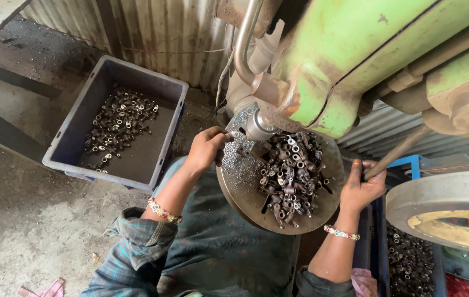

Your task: The person operates a drill press by placing small metal parts under the drill bit, lowering the lever to drill, and then removing the parts. They repeat this cycle continuously, moving finished parts into a nearby bin.

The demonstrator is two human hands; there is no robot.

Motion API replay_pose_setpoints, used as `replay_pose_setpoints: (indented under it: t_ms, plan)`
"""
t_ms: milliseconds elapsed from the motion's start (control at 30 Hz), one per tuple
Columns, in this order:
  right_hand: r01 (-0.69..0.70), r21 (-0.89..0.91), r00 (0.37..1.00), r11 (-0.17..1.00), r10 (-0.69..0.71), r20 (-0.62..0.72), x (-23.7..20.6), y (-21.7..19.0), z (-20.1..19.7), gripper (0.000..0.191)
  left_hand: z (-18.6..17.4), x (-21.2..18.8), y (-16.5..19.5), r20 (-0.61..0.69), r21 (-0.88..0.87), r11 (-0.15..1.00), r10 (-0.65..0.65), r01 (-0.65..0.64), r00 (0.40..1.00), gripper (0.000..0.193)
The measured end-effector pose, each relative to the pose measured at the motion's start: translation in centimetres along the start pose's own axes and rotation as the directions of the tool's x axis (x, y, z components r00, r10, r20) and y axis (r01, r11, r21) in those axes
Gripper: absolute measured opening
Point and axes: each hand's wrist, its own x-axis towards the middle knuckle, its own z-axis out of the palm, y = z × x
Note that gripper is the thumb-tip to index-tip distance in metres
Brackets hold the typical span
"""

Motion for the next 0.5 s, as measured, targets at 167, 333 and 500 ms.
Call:
replay_pose_setpoints:
  t_ms: [167,333,500]
  plan:
    - [0.001,-0.022,1.000,1.000,-0.001,-0.002,0.1,0.1,0.0,0.018,0.1,-0.1,0.4,0.093,-0.087,0.995,-0.033,0.041,0.995,0.024]
    - [-0.020,0.001,1.000,1.000,0.020,0.000,-0.1,0.7,0.0,0.020,0.1,-0.2,2.0,0.103,0.050,0.999,-0.025,0.020,0.994,0.026]
    - [-0.063,0.093,0.998,0.994,0.063,0.009,-0.2,1.4,0.1,0.020,0.2,-0.4,2.8,0.055,0.100,0.992,-0.088,0.083,0.995,0.027]
